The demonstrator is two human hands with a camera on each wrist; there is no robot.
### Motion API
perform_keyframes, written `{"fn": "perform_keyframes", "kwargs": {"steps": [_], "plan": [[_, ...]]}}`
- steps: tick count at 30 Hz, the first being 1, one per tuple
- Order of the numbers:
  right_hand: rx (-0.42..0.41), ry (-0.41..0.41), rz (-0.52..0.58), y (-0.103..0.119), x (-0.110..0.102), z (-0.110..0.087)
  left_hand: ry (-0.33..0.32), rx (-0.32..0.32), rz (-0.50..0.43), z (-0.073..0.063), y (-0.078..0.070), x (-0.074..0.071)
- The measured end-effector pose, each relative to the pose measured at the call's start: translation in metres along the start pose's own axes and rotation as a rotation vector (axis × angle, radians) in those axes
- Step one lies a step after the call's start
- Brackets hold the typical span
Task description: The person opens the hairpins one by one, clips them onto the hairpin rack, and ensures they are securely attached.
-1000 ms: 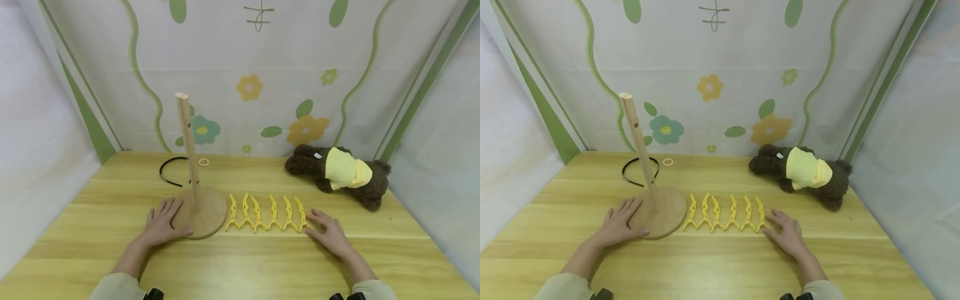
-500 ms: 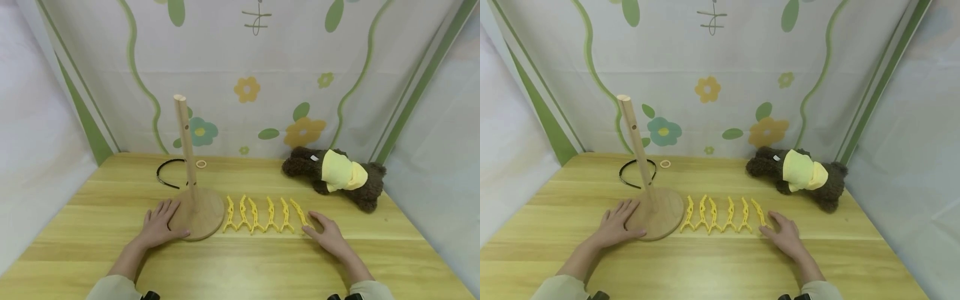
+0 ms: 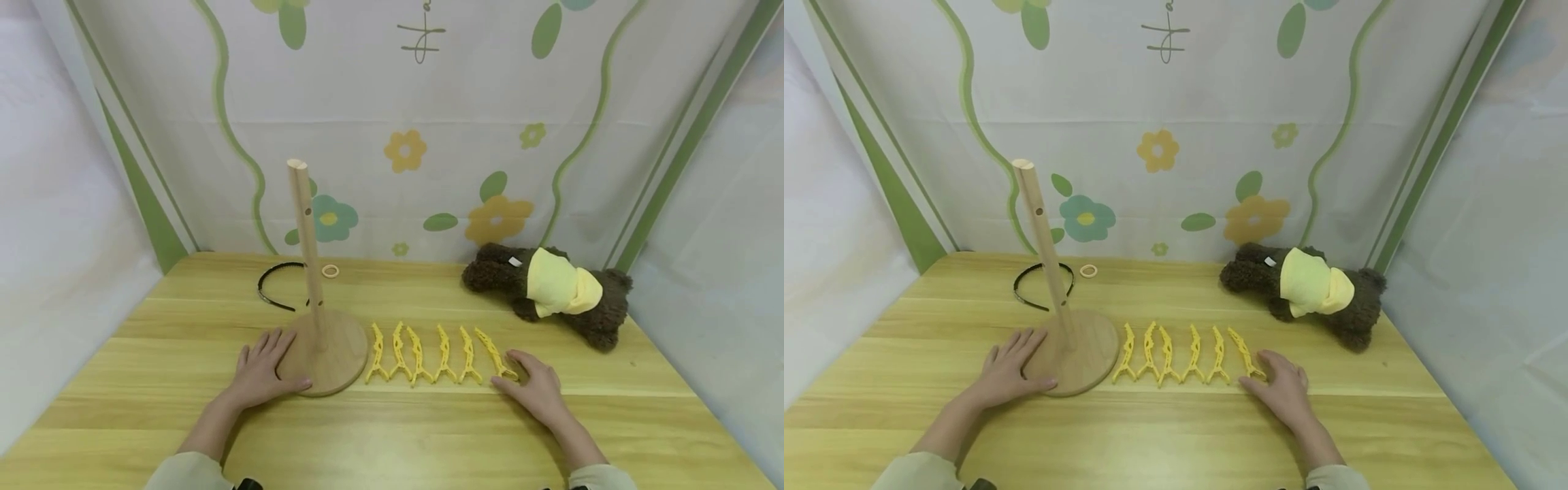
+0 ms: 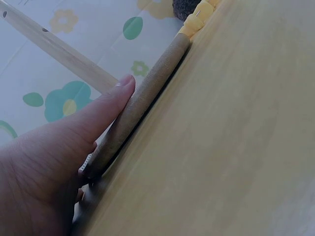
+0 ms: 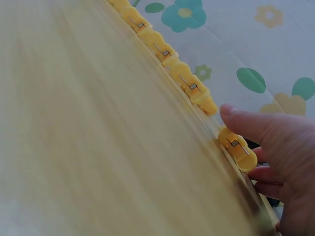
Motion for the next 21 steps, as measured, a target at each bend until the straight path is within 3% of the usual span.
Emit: {"fn": "perform_keyframes", "kwargs": {"steps": [7, 21], "plan": [[-0.001, 0.012, -0.051, -0.0001, 0.0016, -0.0017, -0.010, 0.004, 0.010, -0.0013, -0.0033, -0.0024], [-0.042, -0.038, -0.015, -0.0003, -0.0051, -0.0030, -0.006, -0.003, 0.007, -0.0011, 0.0005, -0.0006]]}}
Point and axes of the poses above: each hand's wrist, its own z-axis towards the middle knuckle, its own x-axis out of the palm, y = z × x, the point moved 10 cm from there along z, towards the middle knuckle, and after that the axes turned 3 degrees about y, right-handed, at the moved point
